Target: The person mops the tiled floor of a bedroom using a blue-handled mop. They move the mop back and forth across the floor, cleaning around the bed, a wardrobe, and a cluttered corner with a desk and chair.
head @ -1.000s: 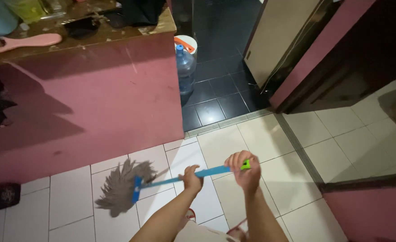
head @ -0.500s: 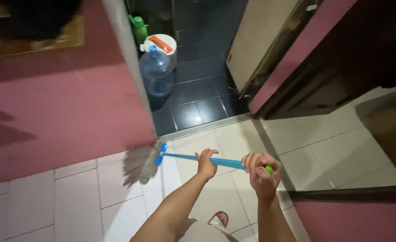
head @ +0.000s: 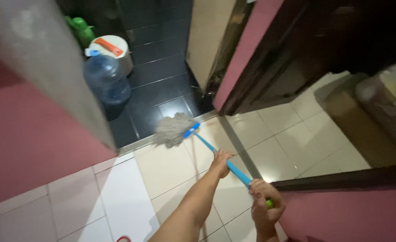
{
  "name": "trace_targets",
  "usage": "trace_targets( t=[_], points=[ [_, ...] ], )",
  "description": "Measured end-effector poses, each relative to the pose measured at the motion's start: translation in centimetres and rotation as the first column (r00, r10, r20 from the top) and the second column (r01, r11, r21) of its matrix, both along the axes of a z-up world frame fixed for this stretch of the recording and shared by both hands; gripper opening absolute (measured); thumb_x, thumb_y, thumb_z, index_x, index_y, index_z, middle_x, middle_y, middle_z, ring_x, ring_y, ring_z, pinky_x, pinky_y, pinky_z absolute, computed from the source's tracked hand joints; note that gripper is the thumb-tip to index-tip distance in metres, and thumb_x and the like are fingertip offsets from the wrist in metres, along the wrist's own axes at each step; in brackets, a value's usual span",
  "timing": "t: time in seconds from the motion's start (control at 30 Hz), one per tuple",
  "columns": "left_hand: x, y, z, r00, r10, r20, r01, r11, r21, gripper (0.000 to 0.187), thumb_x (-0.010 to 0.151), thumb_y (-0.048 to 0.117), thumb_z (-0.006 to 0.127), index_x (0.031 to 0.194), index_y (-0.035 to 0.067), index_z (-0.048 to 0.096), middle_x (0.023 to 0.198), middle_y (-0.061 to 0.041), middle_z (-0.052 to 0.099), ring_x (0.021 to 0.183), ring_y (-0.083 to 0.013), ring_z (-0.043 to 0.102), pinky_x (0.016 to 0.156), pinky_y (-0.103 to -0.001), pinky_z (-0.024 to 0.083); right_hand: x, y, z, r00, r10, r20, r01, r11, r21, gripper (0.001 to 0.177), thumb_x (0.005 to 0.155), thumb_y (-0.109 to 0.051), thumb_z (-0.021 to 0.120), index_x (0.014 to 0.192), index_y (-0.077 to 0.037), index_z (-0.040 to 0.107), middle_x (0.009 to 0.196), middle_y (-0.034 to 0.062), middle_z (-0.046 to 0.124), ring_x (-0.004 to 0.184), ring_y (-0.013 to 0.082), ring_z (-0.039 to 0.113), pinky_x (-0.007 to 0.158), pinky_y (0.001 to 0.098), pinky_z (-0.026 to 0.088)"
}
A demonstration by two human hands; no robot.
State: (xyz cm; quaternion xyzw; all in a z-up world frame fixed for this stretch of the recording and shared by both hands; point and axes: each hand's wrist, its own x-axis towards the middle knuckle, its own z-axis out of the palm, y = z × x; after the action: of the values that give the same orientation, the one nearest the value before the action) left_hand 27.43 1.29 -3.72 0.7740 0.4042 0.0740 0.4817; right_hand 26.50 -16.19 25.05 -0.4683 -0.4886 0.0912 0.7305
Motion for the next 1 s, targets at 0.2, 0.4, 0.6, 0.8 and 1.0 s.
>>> trace_targets(
  t=[0.2,0.4,0.6,0.8,1.0],
  points=[
    [7.7,-2.6,4.4,0.964,-0.124,-0.234,0.15,0.984,0.098,0.051,0.08,0.017,0.073,0.126,0.034,0.062,0.141,-0.012,0.047,0.135,-0.0427,0.04,0.102,-0.06,0.043,4.0,-1.6,-1.5,0.977,-0.128,0.168,0.143,0.987,-0.075,0.03,0.098,-0.008,0.05,0.068,-0.003,0.05,0.063,0.0097,0.051,0.061,0.0257,0.053,0.066,0.0413,0.052],
    [10.6,-4.6,8.8,0.88,-0.431,-0.197,0.474,0.807,0.352,0.013,0.081,0.021,0.063,0.091,0.019,0.071,0.093,-0.002,0.071,0.11,-0.0281,0.054,0.073,-0.05,0.052,11.1,-4.4,-0.5,0.998,-0.033,-0.055,0.036,0.997,0.063,0.034,0.081,-0.005,0.049,0.049,-0.01,0.037,0.047,0.0055,0.036,0.041,0.0204,0.035,0.049,0.0382,0.032],
    [7.5,-4.2,12.6,0.889,-0.345,-0.301,0.436,0.838,0.327,0.02,0.087,0.037,0.06,0.095,0.026,0.076,0.097,-0.007,0.074,0.098,-0.0357,0.067,0.087,-0.047,0.054,14.3,-4.0,4.0,0.962,-0.058,-0.267,0.052,0.998,-0.028,0.034,0.09,-0.009,0.041,0.057,-0.015,0.036,0.05,0.0005,0.03,0.042,0.0169,0.034,0.05,0.0349,0.034],
    [2.8,-3.0,5.5,0.968,-0.111,-0.224,0.218,0.813,0.539,0.028,0.077,0.053,0.074,0.077,0.026,0.074,0.085,-0.003,0.075,0.087,-0.0335,0.071,0.077,-0.048,0.054,15.7,-1.3,2.1,0.933,0.152,-0.327,-0.177,0.983,-0.046,0.029,0.086,-0.013,0.043,0.058,-0.018,0.044,0.049,-0.001,0.036,0.041,0.0167,0.04,0.051,0.035,0.04],
    [-3.0,-2.1,6.2,0.885,-0.074,-0.46,0.206,0.948,0.244,0.034,0.077,0.038,0.069,0.097,0.012,0.08,0.097,-0.014,0.077,0.106,-0.0352,0.073,0.092,-0.051,0.058,16.2,3.0,-4.0,0.778,0.388,-0.494,-0.375,0.918,0.13,0.025,0.091,-0.015,0.048,0.066,-0.014,0.044,0.047,0.0044,0.038,0.039,0.0222,0.046,0.053,0.0365,0.045]
  ],
)
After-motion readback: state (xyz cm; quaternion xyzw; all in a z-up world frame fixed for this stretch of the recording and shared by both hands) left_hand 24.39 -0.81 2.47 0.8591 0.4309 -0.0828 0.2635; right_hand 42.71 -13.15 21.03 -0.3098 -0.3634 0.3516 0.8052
